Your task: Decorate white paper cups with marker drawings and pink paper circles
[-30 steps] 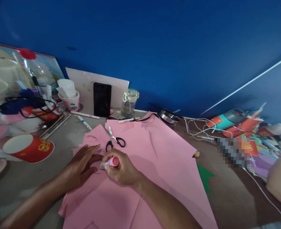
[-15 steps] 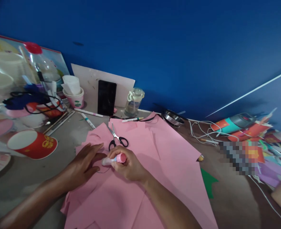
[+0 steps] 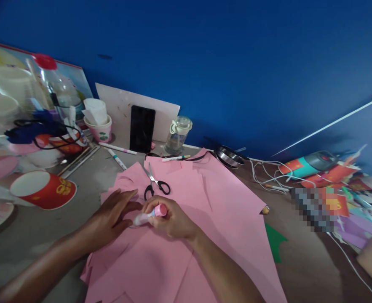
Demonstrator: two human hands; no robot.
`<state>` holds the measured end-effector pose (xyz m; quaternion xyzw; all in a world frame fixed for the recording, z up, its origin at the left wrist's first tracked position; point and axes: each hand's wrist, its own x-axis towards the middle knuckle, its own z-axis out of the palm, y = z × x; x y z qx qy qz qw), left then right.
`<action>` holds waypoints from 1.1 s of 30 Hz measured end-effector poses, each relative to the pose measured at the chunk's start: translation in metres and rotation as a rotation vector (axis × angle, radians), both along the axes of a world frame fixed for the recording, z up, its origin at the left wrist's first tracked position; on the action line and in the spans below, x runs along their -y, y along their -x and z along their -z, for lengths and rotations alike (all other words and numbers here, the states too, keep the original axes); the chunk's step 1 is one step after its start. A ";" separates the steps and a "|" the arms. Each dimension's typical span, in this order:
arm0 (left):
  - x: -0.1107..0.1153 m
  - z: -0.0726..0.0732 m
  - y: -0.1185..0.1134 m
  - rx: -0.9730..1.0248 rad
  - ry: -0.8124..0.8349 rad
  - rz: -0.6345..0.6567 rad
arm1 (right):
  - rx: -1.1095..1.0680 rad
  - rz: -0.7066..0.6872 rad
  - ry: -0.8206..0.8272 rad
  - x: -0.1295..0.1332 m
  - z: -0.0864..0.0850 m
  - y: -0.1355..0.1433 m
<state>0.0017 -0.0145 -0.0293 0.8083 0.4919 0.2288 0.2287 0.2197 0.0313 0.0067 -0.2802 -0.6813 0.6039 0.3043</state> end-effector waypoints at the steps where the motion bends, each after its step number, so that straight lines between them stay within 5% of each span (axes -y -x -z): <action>1: 0.000 0.000 0.000 0.002 0.002 -0.004 | -0.013 0.013 -0.029 -0.001 0.001 0.000; 9: 0.000 0.001 0.001 0.013 -0.004 0.013 | 0.067 -0.065 0.006 0.000 0.002 0.000; 14: 0.000 0.000 0.000 0.018 -0.009 0.013 | -0.016 0.009 -0.069 -0.003 0.007 0.000; 20: 0.000 0.003 0.001 -0.003 -0.038 0.014 | 0.034 -0.104 -0.006 -0.003 0.007 -0.002; 33: 0.000 0.001 0.000 0.011 -0.044 0.008 | 0.011 -0.014 -0.057 -0.006 0.008 -0.003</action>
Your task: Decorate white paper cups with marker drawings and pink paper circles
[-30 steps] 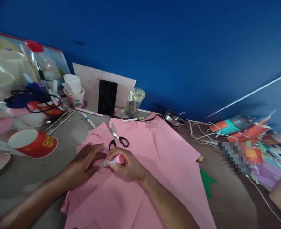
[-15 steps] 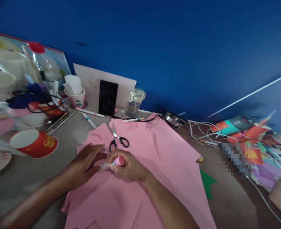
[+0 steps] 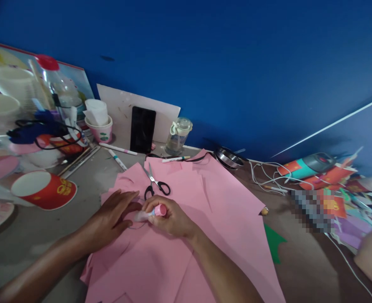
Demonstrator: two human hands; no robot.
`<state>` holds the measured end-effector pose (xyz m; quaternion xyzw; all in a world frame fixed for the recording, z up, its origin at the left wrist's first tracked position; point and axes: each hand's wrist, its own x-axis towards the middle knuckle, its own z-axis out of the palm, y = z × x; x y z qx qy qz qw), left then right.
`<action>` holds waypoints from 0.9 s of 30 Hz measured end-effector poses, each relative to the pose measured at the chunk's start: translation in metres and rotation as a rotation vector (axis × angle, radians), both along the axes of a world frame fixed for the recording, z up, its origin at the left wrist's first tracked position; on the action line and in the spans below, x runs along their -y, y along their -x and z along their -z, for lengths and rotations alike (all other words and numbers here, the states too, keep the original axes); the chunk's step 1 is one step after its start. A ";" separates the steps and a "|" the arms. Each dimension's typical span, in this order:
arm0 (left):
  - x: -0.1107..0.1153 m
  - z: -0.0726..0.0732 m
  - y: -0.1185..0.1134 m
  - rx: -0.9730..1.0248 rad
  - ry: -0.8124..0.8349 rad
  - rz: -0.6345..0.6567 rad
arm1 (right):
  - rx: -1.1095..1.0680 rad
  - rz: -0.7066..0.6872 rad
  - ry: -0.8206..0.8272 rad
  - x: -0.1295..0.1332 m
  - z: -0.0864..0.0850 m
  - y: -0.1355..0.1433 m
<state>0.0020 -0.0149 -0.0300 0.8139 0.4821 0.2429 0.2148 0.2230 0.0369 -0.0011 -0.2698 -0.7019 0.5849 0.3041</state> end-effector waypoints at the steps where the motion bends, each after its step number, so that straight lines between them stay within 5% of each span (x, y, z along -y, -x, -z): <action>1: 0.000 0.000 0.000 -0.005 0.004 0.001 | 0.003 0.015 -0.012 0.000 -0.001 0.000; 6: 0.000 0.001 0.001 -0.042 0.013 0.009 | 0.015 -0.099 0.071 0.001 -0.002 0.001; 27: -0.001 0.003 0.001 -0.075 -0.003 -0.001 | -0.054 -0.026 0.069 -0.004 0.005 0.000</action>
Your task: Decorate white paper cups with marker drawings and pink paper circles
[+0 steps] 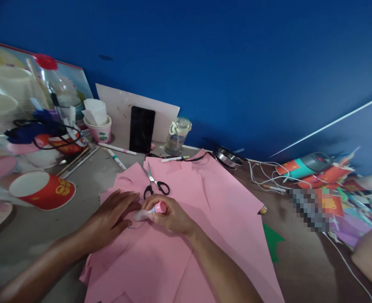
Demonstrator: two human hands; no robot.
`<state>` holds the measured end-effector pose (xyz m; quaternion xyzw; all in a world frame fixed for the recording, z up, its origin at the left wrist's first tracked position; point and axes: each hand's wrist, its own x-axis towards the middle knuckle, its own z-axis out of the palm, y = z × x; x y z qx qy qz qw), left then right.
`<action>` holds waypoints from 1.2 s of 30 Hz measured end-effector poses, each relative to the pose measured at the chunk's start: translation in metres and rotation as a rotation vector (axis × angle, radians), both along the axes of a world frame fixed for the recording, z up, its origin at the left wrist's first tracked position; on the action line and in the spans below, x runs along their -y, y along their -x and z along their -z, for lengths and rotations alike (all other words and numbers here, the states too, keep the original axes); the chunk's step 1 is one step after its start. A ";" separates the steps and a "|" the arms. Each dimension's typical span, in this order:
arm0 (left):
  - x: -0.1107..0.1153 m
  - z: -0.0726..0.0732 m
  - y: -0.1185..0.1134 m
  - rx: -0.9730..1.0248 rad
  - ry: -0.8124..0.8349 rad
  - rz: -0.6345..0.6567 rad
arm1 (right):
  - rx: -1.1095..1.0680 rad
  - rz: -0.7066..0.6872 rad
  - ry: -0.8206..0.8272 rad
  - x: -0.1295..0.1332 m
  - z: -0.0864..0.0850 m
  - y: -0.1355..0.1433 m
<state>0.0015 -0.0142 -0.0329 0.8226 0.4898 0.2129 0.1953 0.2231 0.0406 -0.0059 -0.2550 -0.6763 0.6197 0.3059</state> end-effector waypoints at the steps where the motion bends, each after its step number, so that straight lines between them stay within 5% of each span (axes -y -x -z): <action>1: 0.000 0.001 0.000 0.002 -0.003 -0.005 | 0.008 0.012 -0.015 0.000 0.000 0.000; 24: 0.000 0.002 0.000 -0.009 -0.011 -0.002 | -0.028 -0.074 0.120 -0.002 -0.001 -0.004; 29: -0.001 -0.001 0.000 -0.016 0.027 -0.020 | -0.360 0.114 0.302 -0.009 0.002 -0.006; 36: -0.002 -0.001 0.001 0.060 0.054 -0.024 | -0.396 0.385 -0.002 -0.017 0.013 -0.008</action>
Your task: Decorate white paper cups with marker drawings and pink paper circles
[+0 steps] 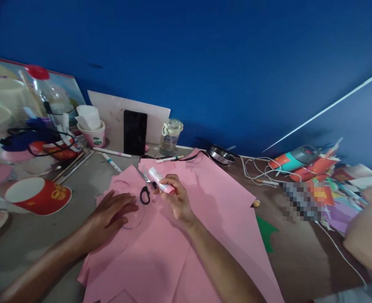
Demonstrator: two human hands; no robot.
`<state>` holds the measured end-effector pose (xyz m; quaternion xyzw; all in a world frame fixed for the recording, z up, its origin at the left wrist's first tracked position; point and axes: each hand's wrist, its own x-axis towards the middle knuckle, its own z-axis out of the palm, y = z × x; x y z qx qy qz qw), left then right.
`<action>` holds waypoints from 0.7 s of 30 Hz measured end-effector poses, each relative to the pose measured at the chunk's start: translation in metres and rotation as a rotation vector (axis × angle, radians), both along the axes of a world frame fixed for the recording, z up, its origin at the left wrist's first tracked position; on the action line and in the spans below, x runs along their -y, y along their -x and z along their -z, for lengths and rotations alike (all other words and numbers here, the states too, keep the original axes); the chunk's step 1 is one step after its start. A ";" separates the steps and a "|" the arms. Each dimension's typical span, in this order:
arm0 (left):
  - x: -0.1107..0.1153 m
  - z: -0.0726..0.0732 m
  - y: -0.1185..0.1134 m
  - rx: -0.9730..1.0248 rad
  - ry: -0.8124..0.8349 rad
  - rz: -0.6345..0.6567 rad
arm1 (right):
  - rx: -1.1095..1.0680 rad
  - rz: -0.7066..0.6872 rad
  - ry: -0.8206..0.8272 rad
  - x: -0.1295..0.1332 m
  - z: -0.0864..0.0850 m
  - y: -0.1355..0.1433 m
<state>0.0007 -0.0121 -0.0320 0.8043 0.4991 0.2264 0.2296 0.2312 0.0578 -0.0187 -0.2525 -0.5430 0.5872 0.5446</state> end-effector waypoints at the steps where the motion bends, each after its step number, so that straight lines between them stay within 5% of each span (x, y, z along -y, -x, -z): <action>1: 0.000 0.000 0.000 0.024 -0.013 -0.019 | 0.022 0.024 0.005 0.000 0.002 0.000; 7: -0.003 0.000 0.003 0.087 -0.171 -0.182 | -0.103 0.086 0.228 0.003 -0.003 0.007; 14: -0.004 -0.001 0.006 -0.156 -0.235 -0.246 | -0.309 0.038 0.539 -0.004 -0.012 0.008; 21: 0.000 0.001 0.003 -0.244 -0.204 -0.210 | -0.369 -0.099 0.537 -0.007 -0.009 0.000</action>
